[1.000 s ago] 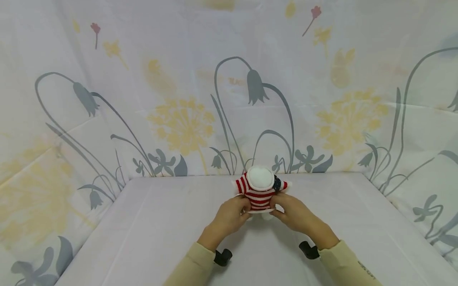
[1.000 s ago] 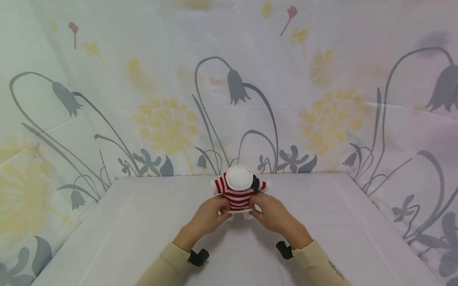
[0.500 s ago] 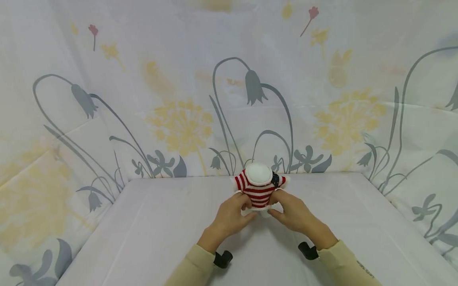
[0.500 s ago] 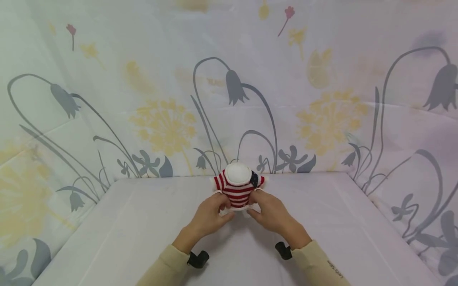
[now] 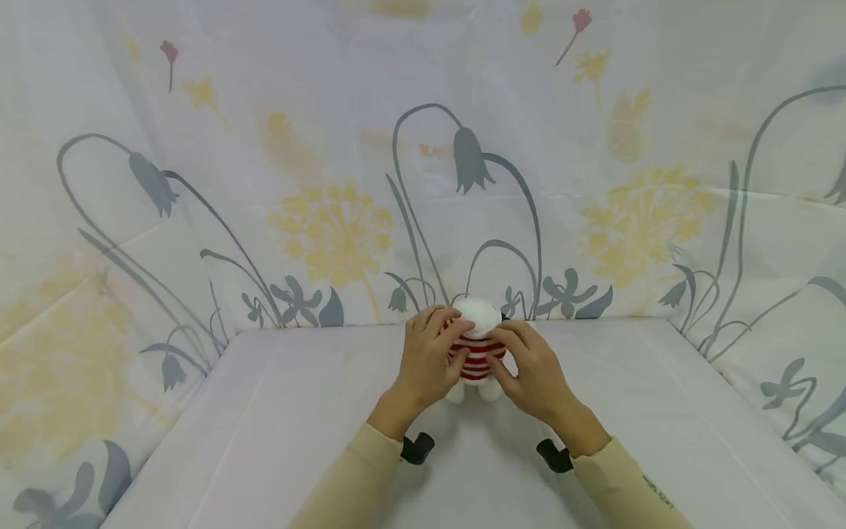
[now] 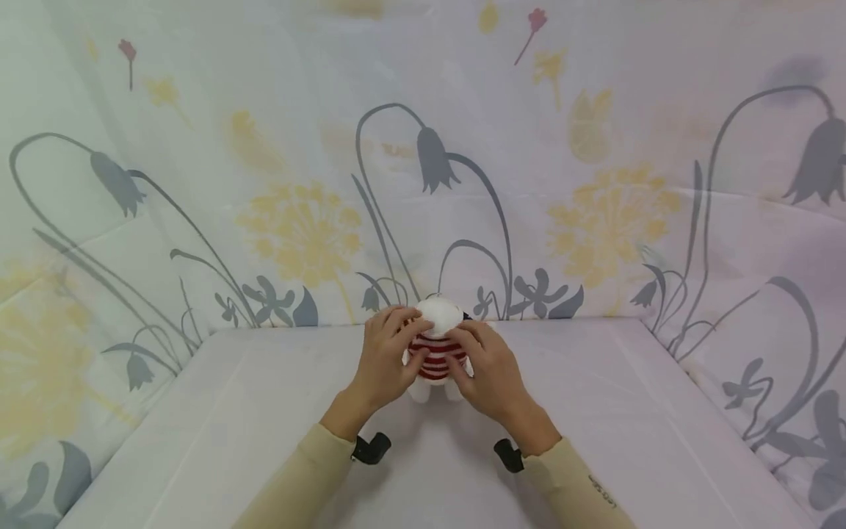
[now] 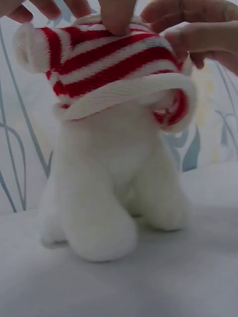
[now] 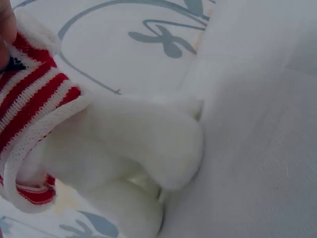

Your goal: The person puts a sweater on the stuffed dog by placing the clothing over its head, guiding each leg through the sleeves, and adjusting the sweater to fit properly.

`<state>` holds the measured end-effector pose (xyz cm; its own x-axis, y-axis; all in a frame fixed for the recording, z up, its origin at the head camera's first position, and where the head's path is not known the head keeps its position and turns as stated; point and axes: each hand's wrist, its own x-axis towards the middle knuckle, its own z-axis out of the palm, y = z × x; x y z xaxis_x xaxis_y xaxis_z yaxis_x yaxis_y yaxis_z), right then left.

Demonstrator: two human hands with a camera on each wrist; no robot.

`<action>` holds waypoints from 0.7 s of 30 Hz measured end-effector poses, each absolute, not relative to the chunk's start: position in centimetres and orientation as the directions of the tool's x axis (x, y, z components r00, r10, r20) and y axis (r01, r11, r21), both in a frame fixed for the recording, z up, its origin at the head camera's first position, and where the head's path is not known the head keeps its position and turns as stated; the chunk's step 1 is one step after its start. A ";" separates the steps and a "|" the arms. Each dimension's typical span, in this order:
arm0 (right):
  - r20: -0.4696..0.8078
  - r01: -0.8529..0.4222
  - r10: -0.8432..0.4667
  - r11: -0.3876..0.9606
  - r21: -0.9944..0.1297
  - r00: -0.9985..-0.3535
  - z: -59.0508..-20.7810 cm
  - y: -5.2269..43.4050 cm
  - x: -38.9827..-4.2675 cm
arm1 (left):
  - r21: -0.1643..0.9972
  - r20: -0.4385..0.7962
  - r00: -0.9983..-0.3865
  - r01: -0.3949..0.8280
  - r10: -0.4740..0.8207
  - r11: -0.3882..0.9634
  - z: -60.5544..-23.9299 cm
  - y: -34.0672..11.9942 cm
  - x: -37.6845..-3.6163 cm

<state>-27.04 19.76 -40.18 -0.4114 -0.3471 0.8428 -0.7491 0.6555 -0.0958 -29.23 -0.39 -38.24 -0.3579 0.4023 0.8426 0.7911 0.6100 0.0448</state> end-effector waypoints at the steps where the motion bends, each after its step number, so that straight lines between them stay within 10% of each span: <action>1: 0.847 -0.737 -0.350 0.672 -0.071 -0.400 -40.0 19.8 -27.1 | 0.015 0.825 -0.357 0.788 0.437 0.615 -38.0 -0.4 -29.4; 21: 0.740 -0.706 -0.503 0.706 0.055 -0.446 -40.9 19.6 -28.5 | -0.185 0.682 -0.342 0.775 0.646 0.605 -39.9 -1.9 -31.5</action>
